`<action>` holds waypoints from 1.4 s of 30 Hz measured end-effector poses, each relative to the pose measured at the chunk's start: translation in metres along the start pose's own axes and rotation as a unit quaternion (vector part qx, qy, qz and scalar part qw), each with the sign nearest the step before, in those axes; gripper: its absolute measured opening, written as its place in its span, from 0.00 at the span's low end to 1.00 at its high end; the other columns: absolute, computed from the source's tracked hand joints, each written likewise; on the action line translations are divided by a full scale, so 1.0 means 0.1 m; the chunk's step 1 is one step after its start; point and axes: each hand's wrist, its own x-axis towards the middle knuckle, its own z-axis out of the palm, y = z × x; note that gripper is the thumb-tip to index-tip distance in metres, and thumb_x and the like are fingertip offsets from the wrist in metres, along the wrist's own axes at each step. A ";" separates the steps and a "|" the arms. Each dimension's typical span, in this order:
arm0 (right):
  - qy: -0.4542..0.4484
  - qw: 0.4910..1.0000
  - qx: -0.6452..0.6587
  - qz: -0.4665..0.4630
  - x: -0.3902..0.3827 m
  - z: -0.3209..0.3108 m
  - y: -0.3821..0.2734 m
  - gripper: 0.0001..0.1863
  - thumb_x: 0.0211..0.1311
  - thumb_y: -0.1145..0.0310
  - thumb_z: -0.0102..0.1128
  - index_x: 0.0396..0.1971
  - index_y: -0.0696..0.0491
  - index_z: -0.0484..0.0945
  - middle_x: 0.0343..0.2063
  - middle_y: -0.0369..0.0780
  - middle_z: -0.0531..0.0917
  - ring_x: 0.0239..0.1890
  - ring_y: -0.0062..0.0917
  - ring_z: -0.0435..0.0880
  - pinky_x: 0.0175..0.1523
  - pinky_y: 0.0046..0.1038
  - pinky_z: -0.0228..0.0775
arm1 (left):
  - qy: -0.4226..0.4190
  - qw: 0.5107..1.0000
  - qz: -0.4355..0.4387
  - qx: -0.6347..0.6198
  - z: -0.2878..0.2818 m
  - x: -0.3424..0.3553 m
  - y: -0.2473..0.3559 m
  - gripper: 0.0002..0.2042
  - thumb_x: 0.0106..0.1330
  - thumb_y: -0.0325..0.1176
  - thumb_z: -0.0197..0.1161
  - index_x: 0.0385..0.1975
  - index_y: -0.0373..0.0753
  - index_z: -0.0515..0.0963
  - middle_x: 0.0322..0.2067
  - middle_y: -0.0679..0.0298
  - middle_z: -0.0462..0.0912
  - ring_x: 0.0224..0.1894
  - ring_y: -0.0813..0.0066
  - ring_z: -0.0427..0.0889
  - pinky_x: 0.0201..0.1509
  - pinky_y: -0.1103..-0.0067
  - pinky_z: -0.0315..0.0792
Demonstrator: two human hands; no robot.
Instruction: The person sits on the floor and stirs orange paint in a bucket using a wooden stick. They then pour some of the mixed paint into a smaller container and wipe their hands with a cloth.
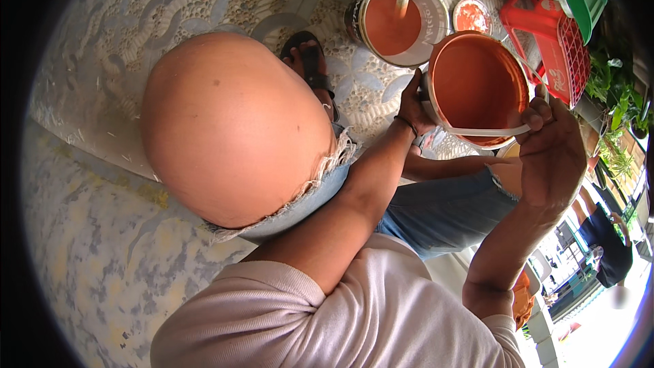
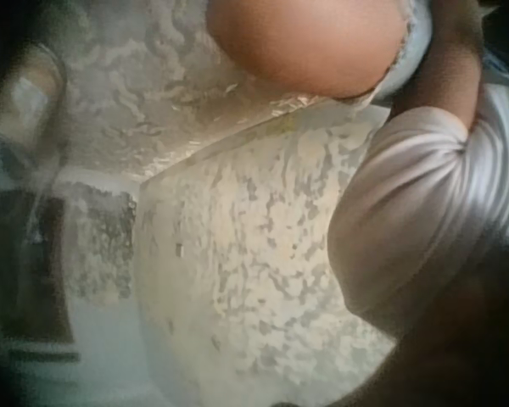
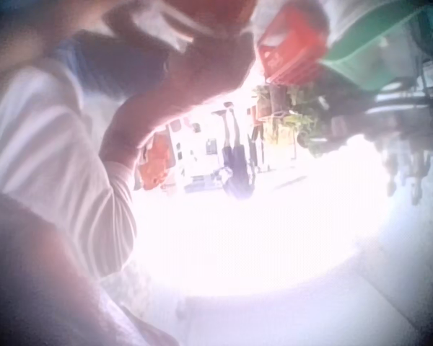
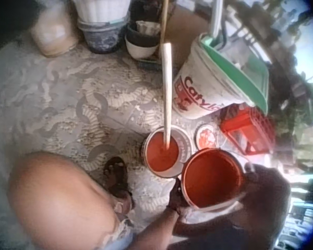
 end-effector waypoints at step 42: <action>-0.332 0.423 -0.797 -0.277 1.59 -0.15 -0.31 0.20 0.75 0.72 0.51 0.64 0.51 0.75 0.53 0.45 0.80 0.53 0.43 0.81 0.56 0.39 0.76 | 0.005 0.994 -0.070 -0.079 -0.30 0.19 0.04 0.29 0.68 0.57 0.63 0.61 0.43 0.76 0.58 0.58 0.82 0.58 0.56 0.82 0.66 0.56 0.75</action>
